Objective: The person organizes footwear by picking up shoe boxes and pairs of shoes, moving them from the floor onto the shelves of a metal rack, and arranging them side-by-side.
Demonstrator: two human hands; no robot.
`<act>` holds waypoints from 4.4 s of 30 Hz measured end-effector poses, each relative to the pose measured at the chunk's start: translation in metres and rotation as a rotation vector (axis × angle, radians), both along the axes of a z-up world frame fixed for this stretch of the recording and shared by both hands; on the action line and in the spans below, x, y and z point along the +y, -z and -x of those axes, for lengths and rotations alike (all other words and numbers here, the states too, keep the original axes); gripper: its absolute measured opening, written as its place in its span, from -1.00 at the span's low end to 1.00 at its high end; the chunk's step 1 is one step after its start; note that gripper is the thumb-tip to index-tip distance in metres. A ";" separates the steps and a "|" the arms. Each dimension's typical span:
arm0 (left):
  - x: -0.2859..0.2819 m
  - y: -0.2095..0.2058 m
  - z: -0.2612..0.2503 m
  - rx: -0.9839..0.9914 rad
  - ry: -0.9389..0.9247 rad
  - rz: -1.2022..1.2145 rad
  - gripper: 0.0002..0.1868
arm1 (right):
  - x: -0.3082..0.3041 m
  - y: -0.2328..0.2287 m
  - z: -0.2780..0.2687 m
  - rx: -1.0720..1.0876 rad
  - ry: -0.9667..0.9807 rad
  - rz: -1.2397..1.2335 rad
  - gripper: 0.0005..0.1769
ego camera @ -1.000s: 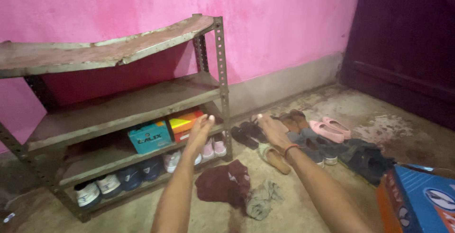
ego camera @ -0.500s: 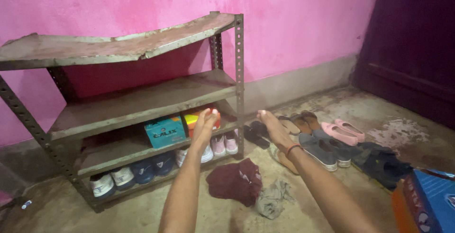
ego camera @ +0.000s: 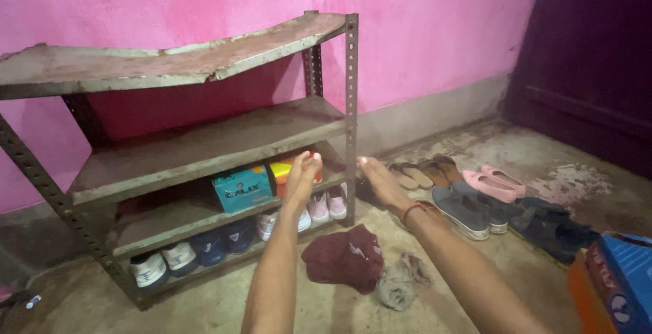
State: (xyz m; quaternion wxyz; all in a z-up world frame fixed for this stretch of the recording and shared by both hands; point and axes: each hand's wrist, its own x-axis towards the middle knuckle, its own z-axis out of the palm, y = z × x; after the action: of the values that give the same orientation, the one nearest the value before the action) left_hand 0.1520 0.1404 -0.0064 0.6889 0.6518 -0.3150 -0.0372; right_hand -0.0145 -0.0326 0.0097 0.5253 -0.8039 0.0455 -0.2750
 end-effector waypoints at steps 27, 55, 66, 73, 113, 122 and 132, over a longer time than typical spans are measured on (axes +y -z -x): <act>0.030 0.026 -0.033 0.107 -0.189 0.102 -0.49 | 0.063 -0.033 -0.109 0.181 0.025 0.280 -0.22; 0.112 0.073 -0.074 -0.016 -0.474 -0.121 -0.44 | 0.069 0.043 -0.176 0.259 -0.013 0.115 -0.40; 0.116 0.081 -0.084 -0.048 -0.580 -0.217 -0.39 | 0.061 0.094 -0.214 -0.112 -0.030 0.308 -0.47; 0.070 0.083 -0.092 0.103 -0.447 -0.082 -0.32 | 0.034 0.076 -0.195 0.046 0.072 0.334 -0.39; -0.004 0.108 -0.106 0.167 -0.617 -0.037 -0.41 | -0.035 0.102 -0.231 0.221 0.063 -0.156 -0.47; 0.021 0.064 -0.075 0.396 -0.744 -0.618 -0.12 | -0.044 0.072 -0.196 0.291 0.311 0.080 -0.42; 0.018 0.078 -0.088 0.416 -0.651 -0.686 -0.14 | -0.050 0.102 -0.212 0.423 -0.067 -0.071 -0.23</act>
State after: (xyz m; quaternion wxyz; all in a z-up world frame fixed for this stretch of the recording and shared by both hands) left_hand 0.2404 0.1586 -0.0839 0.4594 0.8833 0.0781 -0.0511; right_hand 0.1979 -0.0823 -0.0919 0.5409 -0.8258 0.1378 -0.0808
